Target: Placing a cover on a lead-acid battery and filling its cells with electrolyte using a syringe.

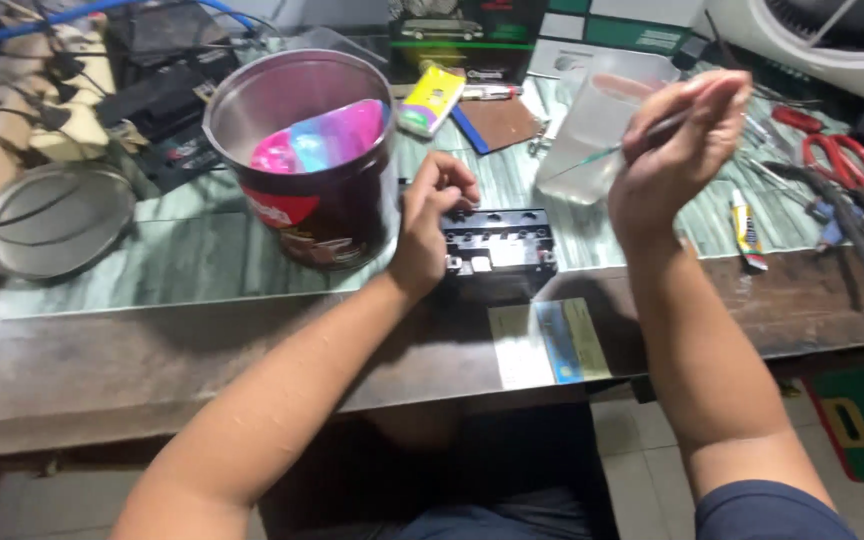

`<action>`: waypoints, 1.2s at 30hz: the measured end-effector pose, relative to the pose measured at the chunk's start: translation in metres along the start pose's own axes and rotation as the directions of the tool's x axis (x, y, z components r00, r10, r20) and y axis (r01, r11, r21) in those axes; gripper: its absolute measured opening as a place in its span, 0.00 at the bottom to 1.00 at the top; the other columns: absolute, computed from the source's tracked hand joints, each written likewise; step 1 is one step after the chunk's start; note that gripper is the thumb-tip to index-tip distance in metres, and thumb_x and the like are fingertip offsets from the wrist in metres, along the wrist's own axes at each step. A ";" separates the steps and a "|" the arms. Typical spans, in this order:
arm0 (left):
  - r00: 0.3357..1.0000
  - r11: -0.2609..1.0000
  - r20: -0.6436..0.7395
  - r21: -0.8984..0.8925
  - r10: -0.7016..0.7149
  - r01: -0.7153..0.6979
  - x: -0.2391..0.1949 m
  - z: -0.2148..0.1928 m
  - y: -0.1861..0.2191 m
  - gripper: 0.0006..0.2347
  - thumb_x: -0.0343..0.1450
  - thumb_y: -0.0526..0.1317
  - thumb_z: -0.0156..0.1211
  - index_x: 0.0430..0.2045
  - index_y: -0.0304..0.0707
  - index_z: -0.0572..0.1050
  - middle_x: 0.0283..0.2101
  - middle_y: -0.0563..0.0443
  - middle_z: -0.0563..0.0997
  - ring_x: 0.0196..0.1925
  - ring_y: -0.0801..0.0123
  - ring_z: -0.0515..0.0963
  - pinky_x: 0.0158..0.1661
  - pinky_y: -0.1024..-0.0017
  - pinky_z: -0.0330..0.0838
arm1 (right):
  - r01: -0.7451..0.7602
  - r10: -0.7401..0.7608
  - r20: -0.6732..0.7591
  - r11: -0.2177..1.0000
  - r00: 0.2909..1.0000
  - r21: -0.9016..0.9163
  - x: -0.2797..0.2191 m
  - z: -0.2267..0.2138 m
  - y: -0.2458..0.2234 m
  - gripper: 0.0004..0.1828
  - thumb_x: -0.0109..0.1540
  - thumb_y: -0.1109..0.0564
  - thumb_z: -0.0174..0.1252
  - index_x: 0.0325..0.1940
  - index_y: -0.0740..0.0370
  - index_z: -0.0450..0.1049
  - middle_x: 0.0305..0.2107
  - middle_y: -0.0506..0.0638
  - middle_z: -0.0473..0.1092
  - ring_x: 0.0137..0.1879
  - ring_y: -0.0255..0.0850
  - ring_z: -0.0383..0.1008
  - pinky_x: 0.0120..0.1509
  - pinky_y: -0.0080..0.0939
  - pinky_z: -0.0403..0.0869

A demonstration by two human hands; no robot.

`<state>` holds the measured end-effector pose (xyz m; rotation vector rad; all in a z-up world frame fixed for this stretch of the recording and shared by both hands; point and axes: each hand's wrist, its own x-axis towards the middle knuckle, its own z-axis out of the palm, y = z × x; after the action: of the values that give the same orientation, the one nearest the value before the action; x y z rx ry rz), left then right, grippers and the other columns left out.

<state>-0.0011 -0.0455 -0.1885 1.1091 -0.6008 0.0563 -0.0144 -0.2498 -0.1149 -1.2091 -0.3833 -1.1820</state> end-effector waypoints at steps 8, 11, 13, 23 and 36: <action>0.999 0.999 0.038 0.042 -0.034 0.032 0.002 0.000 0.013 0.09 0.70 0.44 0.44 0.33 0.40 0.69 0.32 0.51 0.73 0.38 0.71 0.74 0.44 0.73 0.70 | -0.044 -0.001 0.238 0.982 0.971 0.183 -0.030 0.017 -0.011 0.20 0.73 0.39 0.46 0.35 0.52 0.63 0.13 0.40 0.56 0.14 0.32 0.59 0.14 0.28 0.55; 0.998 0.999 0.055 0.047 -0.022 0.019 -0.001 0.000 0.015 0.09 0.70 0.44 0.44 0.33 0.40 0.68 0.31 0.52 0.72 0.36 0.71 0.72 0.44 0.73 0.69 | -0.027 -0.005 0.215 0.989 0.977 0.146 -0.032 0.020 -0.013 0.20 0.73 0.38 0.46 0.35 0.52 0.61 0.13 0.39 0.53 0.14 0.31 0.56 0.14 0.29 0.51; 0.997 1.000 0.071 0.027 -0.008 0.006 0.001 0.001 0.017 0.08 0.70 0.43 0.44 0.33 0.40 0.68 0.30 0.51 0.72 0.35 0.72 0.71 0.42 0.74 0.67 | -0.006 -0.022 0.207 0.991 0.978 0.136 -0.030 0.020 -0.012 0.21 0.73 0.38 0.46 0.36 0.53 0.60 0.13 0.40 0.50 0.14 0.32 0.53 0.14 0.32 0.48; 0.994 0.990 0.108 0.140 0.013 -0.028 0.005 -0.006 0.000 0.07 0.71 0.42 0.46 0.34 0.41 0.69 0.29 0.51 0.75 0.36 0.70 0.74 0.43 0.71 0.70 | -0.109 0.122 0.474 0.993 0.872 -0.054 -0.037 0.017 -0.010 0.25 0.74 0.35 0.37 0.44 0.58 0.63 0.18 0.49 0.66 0.19 0.33 0.65 0.22 0.28 0.61; 0.938 0.894 0.345 0.431 -0.035 -0.125 0.014 0.004 0.050 0.10 0.70 0.43 0.67 0.41 0.45 0.76 0.37 0.51 0.82 0.42 0.68 0.79 0.45 0.66 0.79 | 0.245 0.432 0.874 0.843 0.224 -0.479 0.054 0.055 -0.088 0.09 0.67 0.59 0.56 0.34 0.66 0.73 0.31 0.59 0.72 0.33 0.48 0.72 0.33 0.49 0.73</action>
<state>-0.0080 -0.0296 -0.1393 1.5723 -0.9623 0.0415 -0.0487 -0.2196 -0.0070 -2.4383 -0.9457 -0.1533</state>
